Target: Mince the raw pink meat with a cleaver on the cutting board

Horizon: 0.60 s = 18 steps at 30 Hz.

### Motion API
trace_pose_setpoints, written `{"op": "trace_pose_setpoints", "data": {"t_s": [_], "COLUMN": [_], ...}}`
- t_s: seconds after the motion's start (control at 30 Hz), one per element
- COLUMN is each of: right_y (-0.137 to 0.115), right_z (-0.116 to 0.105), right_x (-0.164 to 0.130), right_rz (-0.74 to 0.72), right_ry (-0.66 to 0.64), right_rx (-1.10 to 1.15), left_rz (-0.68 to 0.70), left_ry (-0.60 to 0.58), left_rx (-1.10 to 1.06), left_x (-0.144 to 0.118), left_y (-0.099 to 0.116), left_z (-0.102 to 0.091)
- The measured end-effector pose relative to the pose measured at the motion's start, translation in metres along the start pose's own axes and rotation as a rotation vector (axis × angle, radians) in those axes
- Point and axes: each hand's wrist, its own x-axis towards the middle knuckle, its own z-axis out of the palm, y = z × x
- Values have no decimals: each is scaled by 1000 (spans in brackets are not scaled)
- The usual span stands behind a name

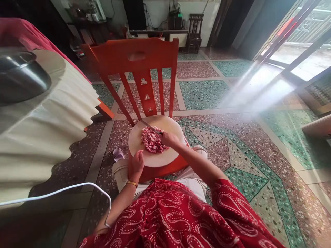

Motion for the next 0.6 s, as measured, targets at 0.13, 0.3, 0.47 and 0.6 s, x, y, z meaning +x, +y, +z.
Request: {"op": "trace_pose_setpoints", "data": {"t_s": [0.13, 0.3, 0.47, 0.6], "right_y": [-2, 0, -13, -17], "right_z": [0, 8, 2, 11], "right_x": [-2, -2, 2, 2], "right_rz": [-61, 5, -116, -68], "right_ry": [153, -50, 149, 79], "right_rx": [25, 29, 47, 98], "left_rz": [-28, 6, 8, 28], "left_ry": [21, 14, 22, -1], "left_rx": [9, 12, 45, 55], "left_x": [0, -1, 0, -2], "left_y": [2, 0, 0, 4], "left_z": [0, 1, 1, -4]}}
